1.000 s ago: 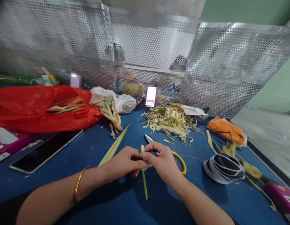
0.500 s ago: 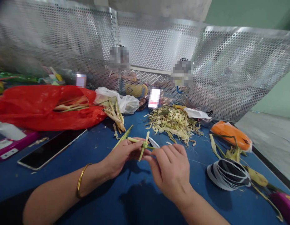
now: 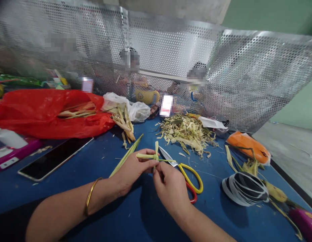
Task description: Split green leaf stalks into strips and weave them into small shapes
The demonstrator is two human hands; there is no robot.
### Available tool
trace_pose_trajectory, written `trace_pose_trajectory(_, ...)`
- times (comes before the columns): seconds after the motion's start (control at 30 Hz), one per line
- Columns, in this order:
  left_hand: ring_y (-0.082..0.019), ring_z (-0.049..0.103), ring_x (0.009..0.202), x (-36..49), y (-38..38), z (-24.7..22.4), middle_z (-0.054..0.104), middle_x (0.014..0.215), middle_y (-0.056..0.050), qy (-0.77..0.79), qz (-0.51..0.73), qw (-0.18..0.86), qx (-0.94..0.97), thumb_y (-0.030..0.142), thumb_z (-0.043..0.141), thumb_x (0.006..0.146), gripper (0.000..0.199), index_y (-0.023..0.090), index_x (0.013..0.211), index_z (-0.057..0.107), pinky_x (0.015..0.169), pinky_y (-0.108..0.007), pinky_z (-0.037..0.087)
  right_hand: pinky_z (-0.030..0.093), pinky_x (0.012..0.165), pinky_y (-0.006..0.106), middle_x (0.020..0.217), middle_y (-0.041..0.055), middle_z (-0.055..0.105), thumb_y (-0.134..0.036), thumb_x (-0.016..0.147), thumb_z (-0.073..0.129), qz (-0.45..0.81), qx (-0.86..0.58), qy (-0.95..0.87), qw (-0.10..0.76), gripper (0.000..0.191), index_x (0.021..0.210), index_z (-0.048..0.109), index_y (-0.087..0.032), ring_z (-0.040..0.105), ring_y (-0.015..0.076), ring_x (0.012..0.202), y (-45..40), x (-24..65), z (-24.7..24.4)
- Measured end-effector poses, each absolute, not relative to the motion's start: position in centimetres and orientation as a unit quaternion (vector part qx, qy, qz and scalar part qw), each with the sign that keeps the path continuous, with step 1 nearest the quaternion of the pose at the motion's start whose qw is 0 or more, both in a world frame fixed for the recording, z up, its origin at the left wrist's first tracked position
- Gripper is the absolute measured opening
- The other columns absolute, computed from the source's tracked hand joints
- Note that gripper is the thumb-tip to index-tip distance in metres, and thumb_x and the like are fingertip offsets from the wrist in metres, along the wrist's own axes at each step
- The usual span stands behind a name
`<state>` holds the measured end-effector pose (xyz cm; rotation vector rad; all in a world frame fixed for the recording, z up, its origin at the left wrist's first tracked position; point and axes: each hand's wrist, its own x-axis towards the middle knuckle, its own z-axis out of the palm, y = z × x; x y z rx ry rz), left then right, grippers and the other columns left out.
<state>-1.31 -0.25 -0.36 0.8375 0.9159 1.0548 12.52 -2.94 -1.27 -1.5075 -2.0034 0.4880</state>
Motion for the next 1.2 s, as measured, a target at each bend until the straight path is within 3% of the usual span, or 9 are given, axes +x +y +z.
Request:
trace_pose_trajectory(0.2,-0.011,0.057,0.065,-1.0,-0.4,-0.4,0.064,0.071,0.002,0.426,0.485,0.667,0.372,0.016,0.073,0.066,0.025,0.015,0.088,0.061,0.064,-0.022,0.044,0.027,0.051,0.024,0.057,-0.0023,0.055,-0.039,0.089,0.049,0.168,-0.581,-0.755,0.252,0.029,0.066,0.050,-0.020,0.044,0.0121,0.051,-3.1,12.2,-1.2)
trace_pose_trajectory(0.57,-0.011,0.054,0.064,-1.0,-0.4,-1.1,0.062,0.068,0.002,0.432,0.482,0.647,0.404,0.016,0.072,0.061,0.022,0.014,0.081,0.065,0.062,-0.023,0.040,0.032,0.056,0.024,0.063,0.0004,0.055,-0.019,0.092,0.037,0.142,-0.468,-0.827,0.276,0.029,0.064,0.046,-0.019,0.048,0.0121,0.057,-3.2,12.4,-1.7)
trace_pose_trajectory(0.7,-0.010,0.053,0.060,-1.2,0.1,-1.4,0.061,0.066,0.002,0.448,0.454,0.649,0.414,0.017,0.072,0.060,0.023,0.013,0.082,0.065,0.059,-0.022,0.040,0.032,0.059,0.025,0.070,0.0033,0.062,-0.017,0.094,0.036,0.080,-0.469,-0.850,0.226,0.027,0.073,0.053,-0.018,0.055,0.0141,0.063,-3.3,12.3,-1.6)
trace_pose_trajectory(0.8,-0.012,0.055,0.058,-1.8,0.8,-1.2,0.061,0.065,0.002,0.458,0.405,0.661,0.436,0.020,0.072,0.062,0.025,0.013,0.085,0.064,0.059,-0.024,0.043,0.031,0.061,0.028,0.072,0.0029,0.065,-0.025,0.095,0.042,0.037,-0.477,-0.862,0.169,0.022,0.079,0.056,-0.018,0.057,0.0158,0.064,-3.5,12.3,-0.9)
trace_pose_trajectory(0.87,-0.014,0.058,0.058,-2.4,1.5,-1.3,0.064,0.067,0.000,0.461,0.363,0.657,0.474,0.024,0.071,0.065,0.035,0.013,0.097,0.064,0.060,-0.027,0.046,0.032,0.064,0.029,0.073,0.0023,0.065,-0.032,0.094,0.047,0.016,-0.480,-0.865,0.148,0.020,0.082,0.057,-0.018,0.058,0.0171,0.066,-3.6,12.4,-0.5)
trace_pose_trajectory(0.97,-0.020,0.063,0.064,-3.6,2.5,-1.4,0.067,0.071,-0.003,0.505,0.325,0.530,0.599,0.033,0.071,0.068,0.060,0.015,0.123,0.056,0.064,-0.030,0.048,0.033,0.066,0.031,0.072,0.0028,0.065,-0.033,0.092,0.050,-0.018,-0.487,-0.865,0.122,0.021,0.081,0.058,-0.018,0.059,0.0184,0.066,-3.4,12.8,-0.2)
trace_pose_trajectory(1.03,-0.023,0.065,0.076,-4.2,2.8,-0.8,0.070,0.089,-0.007,0.551,0.342,0.388,0.655,0.036,0.074,0.065,0.070,0.019,0.130,0.052,0.074,-0.034,0.049,0.033,0.066,0.032,0.071,0.0036,0.065,-0.033,0.092,0.050,-0.036,-0.487,-0.866,0.104,0.023,0.077,0.058,-0.017,0.059,0.0185,0.064,-3.3,13.1,-0.3)
trace_pose_trajectory(1.13,-0.026,0.056,0.111,-4.5,1.4,1.6,0.060,0.124,-0.009,0.522,0.456,0.223,0.685,0.023,0.064,0.073,0.056,0.024,0.128,0.056,0.100,-0.039,0.038,0.034,0.066,0.033,0.070,0.0041,0.066,-0.030,0.092,0.049,-0.039,-0.478,-0.871,0.102,0.023,0.076,0.059,-0.017,0.059,0.0183,0.062,-3.3,13.1,-0.6)
trace_pose_trajectory(1.2,-0.024,0.051,0.118,-4.3,-0.9,3.6,0.064,0.118,-0.004,0.417,0.494,0.283,0.709,0.018,0.055,0.077,0.036,0.029,0.108,0.069,0.106,-0.039,0.033,0.036,0.066,0.034,0.070,0.0041,0.066,-0.028,0.091,0.050,-0.022,-0.468,-0.873,0.138,0.021,0.077,0.060,-0.017,0.059,0.0184,0.061,-3.4,12.9,-1.0)
